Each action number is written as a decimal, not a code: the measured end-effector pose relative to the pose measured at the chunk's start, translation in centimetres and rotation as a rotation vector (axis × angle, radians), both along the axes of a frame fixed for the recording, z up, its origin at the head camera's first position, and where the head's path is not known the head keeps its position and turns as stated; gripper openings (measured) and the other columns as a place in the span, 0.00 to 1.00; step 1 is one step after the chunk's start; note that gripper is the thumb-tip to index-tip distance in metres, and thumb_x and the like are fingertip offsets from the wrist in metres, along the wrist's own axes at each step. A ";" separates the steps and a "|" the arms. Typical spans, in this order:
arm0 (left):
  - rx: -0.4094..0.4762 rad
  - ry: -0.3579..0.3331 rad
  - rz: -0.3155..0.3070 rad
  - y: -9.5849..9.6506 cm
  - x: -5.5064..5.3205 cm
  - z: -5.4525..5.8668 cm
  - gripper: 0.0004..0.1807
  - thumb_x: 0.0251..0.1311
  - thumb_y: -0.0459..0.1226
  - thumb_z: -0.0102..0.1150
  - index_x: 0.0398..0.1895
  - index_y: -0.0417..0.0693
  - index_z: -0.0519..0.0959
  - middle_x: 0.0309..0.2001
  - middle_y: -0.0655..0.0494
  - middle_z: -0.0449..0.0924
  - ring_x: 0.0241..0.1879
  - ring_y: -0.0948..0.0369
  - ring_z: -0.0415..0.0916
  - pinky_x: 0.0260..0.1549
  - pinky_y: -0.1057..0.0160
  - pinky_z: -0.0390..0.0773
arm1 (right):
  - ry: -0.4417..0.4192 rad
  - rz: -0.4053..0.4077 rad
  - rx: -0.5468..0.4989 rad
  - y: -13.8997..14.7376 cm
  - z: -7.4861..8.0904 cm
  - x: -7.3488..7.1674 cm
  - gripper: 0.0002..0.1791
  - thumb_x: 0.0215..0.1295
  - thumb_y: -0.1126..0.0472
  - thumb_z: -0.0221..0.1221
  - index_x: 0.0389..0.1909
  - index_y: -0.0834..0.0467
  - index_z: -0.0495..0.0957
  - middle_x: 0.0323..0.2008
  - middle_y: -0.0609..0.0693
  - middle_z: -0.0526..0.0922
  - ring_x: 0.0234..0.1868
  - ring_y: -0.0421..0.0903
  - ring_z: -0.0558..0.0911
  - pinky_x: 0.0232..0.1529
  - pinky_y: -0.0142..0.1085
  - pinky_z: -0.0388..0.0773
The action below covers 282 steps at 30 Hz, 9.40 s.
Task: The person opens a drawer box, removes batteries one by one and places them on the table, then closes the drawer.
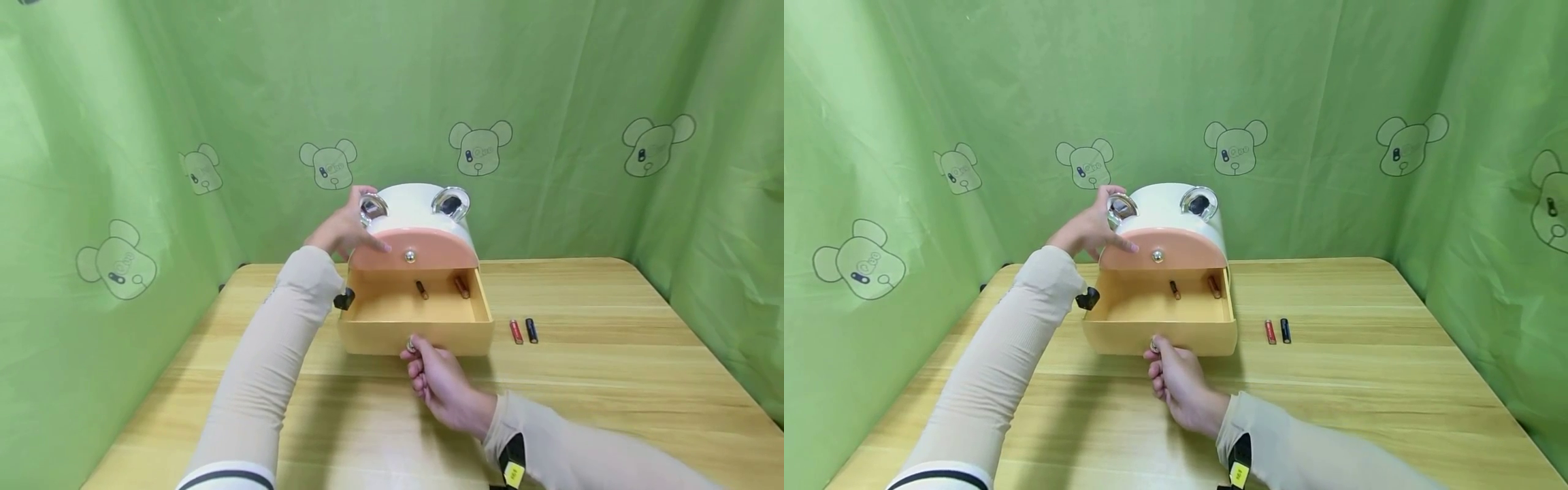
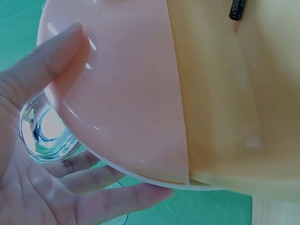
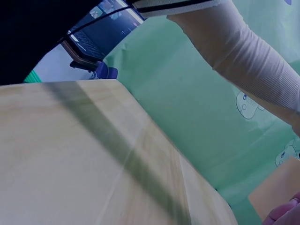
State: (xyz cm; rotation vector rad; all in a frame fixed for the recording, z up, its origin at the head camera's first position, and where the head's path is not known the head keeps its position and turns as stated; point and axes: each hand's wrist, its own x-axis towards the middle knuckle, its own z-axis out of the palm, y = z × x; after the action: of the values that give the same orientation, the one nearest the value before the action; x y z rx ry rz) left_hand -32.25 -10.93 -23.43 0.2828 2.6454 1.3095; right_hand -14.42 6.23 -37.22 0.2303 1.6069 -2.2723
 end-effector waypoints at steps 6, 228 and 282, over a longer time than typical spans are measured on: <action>-0.019 0.022 -0.004 0.0 0.1 0.0 0.64 0.33 0.33 0.81 0.68 0.75 0.45 0.62 0.39 0.60 0.50 0.41 0.72 0.23 0.50 0.84 | 0.006 -0.007 -0.003 -0.1 0.1 0.7 0.16 0.72 0.49 0.50 0.35 0.60 0.73 0.19 0.42 0.68 0.15 0.34 0.63 0.14 0.23 0.63; -0.089 0.145 -0.032 -0.3 -0.6 -0.8 0.66 0.31 0.39 0.83 0.70 0.71 0.45 0.59 0.40 0.68 0.52 0.44 0.72 0.50 0.48 0.77 | 0.342 1.116 1.027 4.8 8.9 -15.5 0.14 0.50 0.77 0.64 0.37 0.63 0.77 0.26 0.48 0.78 0.20 0.41 0.72 0.15 0.30 0.62; -0.095 0.130 -0.037 -0.1 0.1 -0.2 0.65 0.33 0.39 0.83 0.70 0.71 0.44 0.58 0.38 0.68 0.49 0.44 0.73 0.44 0.50 0.80 | 0.683 0.942 1.004 6.9 11.7 -14.6 0.25 0.44 0.79 0.67 0.46 0.58 0.77 0.46 0.59 0.78 0.42 0.51 0.79 0.45 0.38 0.81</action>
State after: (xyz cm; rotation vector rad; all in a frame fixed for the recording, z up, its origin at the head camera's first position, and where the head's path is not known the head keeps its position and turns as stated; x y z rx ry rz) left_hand -32.20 -11.08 -23.64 0.4144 2.7850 1.1884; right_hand -29.00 13.15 -25.56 -0.9553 2.3350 -0.7333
